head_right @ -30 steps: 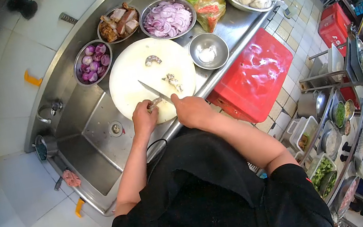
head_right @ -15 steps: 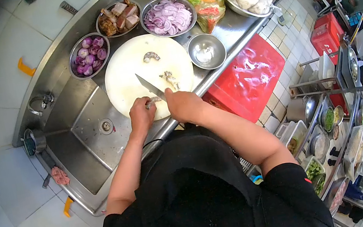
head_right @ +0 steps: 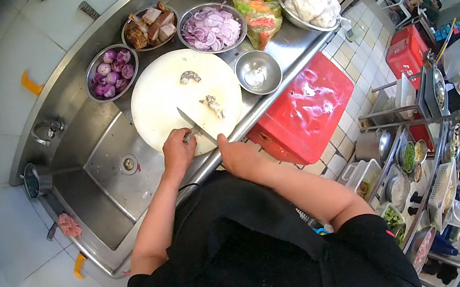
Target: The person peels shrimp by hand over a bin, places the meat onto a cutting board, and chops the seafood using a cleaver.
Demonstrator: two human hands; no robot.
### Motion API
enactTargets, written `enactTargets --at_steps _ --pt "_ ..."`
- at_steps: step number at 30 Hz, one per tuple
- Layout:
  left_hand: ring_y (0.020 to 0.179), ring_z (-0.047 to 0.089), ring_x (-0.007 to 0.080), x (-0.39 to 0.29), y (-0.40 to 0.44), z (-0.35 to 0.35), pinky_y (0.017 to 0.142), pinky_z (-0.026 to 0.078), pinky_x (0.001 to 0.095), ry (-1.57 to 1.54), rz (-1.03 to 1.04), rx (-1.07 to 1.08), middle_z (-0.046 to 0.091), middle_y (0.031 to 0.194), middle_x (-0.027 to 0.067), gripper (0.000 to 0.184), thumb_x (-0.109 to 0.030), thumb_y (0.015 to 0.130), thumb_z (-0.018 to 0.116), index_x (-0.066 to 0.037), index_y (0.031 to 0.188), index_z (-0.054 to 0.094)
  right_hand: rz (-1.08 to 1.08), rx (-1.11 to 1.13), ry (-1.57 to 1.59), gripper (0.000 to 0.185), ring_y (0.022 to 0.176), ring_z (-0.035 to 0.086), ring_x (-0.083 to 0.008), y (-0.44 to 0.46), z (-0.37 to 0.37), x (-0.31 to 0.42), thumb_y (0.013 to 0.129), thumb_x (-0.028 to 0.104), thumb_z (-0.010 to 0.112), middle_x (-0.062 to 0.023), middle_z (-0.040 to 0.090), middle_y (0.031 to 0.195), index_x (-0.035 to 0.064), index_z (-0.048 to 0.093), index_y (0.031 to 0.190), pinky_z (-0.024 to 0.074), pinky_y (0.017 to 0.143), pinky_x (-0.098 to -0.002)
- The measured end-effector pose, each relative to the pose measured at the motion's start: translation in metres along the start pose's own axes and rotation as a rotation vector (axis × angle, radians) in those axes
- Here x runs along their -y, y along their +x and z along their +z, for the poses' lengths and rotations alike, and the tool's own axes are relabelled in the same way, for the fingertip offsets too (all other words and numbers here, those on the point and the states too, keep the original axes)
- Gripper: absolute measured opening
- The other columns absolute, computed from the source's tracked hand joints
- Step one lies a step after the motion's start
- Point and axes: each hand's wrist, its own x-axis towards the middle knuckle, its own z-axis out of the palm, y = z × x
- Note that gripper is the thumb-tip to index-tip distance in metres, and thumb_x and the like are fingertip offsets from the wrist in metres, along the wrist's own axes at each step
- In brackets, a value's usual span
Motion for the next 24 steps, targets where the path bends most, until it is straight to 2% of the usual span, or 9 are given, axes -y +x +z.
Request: enactTargets --at_steps 3,8,12,13,15,16,17,20,24 --pt "0.088 0.072 0.0337 0.009 -0.009 0.001 0.082 0.058 0.0423 -0.013 0.077 0.018 0.073 0.103 0.0174 0.022 -0.012 0.086 0.075 -0.002 0.105 0.076 -0.068 -0.232 0.072 0.028 0.085 0.074 -0.0457 0.026 -0.003 0.007 0.097 0.010 0.051 -0.0270 0.073 0.088 -0.0033 0.049 0.121 0.0588 0.073 -0.0553" --pt "0.100 0.069 0.0377 0.002 -0.008 -0.002 0.090 0.056 0.0448 -0.037 0.058 -0.002 0.071 0.108 0.0195 0.024 -0.010 0.087 0.072 -0.001 0.109 0.075 0.023 -0.006 0.041 0.026 0.095 0.074 -0.0449 -0.006 -0.037 0.026 0.100 0.013 0.053 -0.0301 0.074 0.098 -0.0047 0.050 0.119 0.0580 0.082 -0.0550" --pt "0.101 0.068 0.0393 0.030 -0.006 0.008 0.091 0.054 0.0454 -0.024 0.178 0.006 0.071 0.105 0.0209 0.027 -0.002 0.081 0.068 0.002 0.107 0.075 -0.172 -0.236 0.039 0.051 0.094 0.076 -0.0394 0.024 0.064 -0.015 0.095 0.013 0.061 -0.0227 0.076 0.101 0.0028 0.050 0.144 0.0596 0.079 -0.0536" --pt "0.101 0.067 0.0394 0.026 -0.006 0.008 0.091 0.054 0.0459 -0.010 0.073 0.053 0.071 0.106 0.0219 0.029 -0.002 0.080 0.068 0.003 0.108 0.074 0.027 -0.098 0.141 0.054 0.089 0.074 -0.0399 0.028 0.025 0.010 0.091 0.012 0.065 -0.0235 0.073 0.098 -0.0036 0.053 0.142 0.0594 0.072 -0.0492" --pt "0.101 0.066 0.0350 0.046 -0.001 0.010 0.088 0.054 0.0443 0.038 0.093 0.111 0.068 0.107 0.0228 0.037 -0.023 0.090 0.072 0.006 0.114 0.069 -0.313 -0.298 0.104 0.059 0.080 0.074 -0.0378 0.058 0.013 0.007 0.079 0.026 0.080 -0.0175 0.073 0.087 -0.0006 0.064 0.130 0.0587 0.070 -0.0481" --pt "0.094 0.066 0.0335 0.130 0.024 0.054 0.082 0.055 0.0427 -0.667 -0.009 0.131 0.068 0.103 0.0208 0.050 -0.038 0.091 0.075 0.006 0.113 0.067 -0.260 -0.151 0.148 0.061 0.078 0.075 -0.0379 0.053 -0.009 0.017 0.074 0.030 0.085 -0.0161 0.075 0.087 -0.0031 0.065 0.121 0.0583 0.070 -0.0481" --pt "0.085 0.065 0.0321 0.046 0.006 0.009 0.078 0.055 0.0424 -0.069 0.201 0.129 0.067 0.099 0.0189 0.049 -0.037 0.089 0.076 0.005 0.111 0.067 -0.188 -0.045 0.217 0.055 0.082 0.076 -0.0372 0.037 -0.026 0.023 0.075 0.028 0.084 -0.0178 0.076 0.092 -0.0056 0.066 0.115 0.0585 0.070 -0.0489" --pt "0.082 0.066 0.0320 0.041 0.016 0.010 0.073 0.054 0.0421 0.083 0.215 0.168 0.067 0.098 0.0179 0.027 -0.014 0.091 0.074 0.004 0.111 0.068 -0.074 -0.274 0.208 0.059 0.087 0.077 -0.0400 0.017 0.047 0.008 0.083 0.017 0.078 -0.0205 0.076 0.093 -0.0068 0.048 0.128 0.0592 0.069 -0.0504" --pt "0.080 0.065 0.0313 0.039 0.019 0.013 0.071 0.054 0.0399 0.077 0.212 0.220 0.065 0.099 0.0167 0.022 -0.003 0.089 0.071 0.002 0.111 0.069 -0.056 -0.232 0.175 0.057 0.087 0.077 -0.0373 0.034 0.022 0.006 0.080 0.015 0.081 -0.0223 0.075 0.094 -0.0034 0.053 0.127 0.0598 0.069 -0.0492"
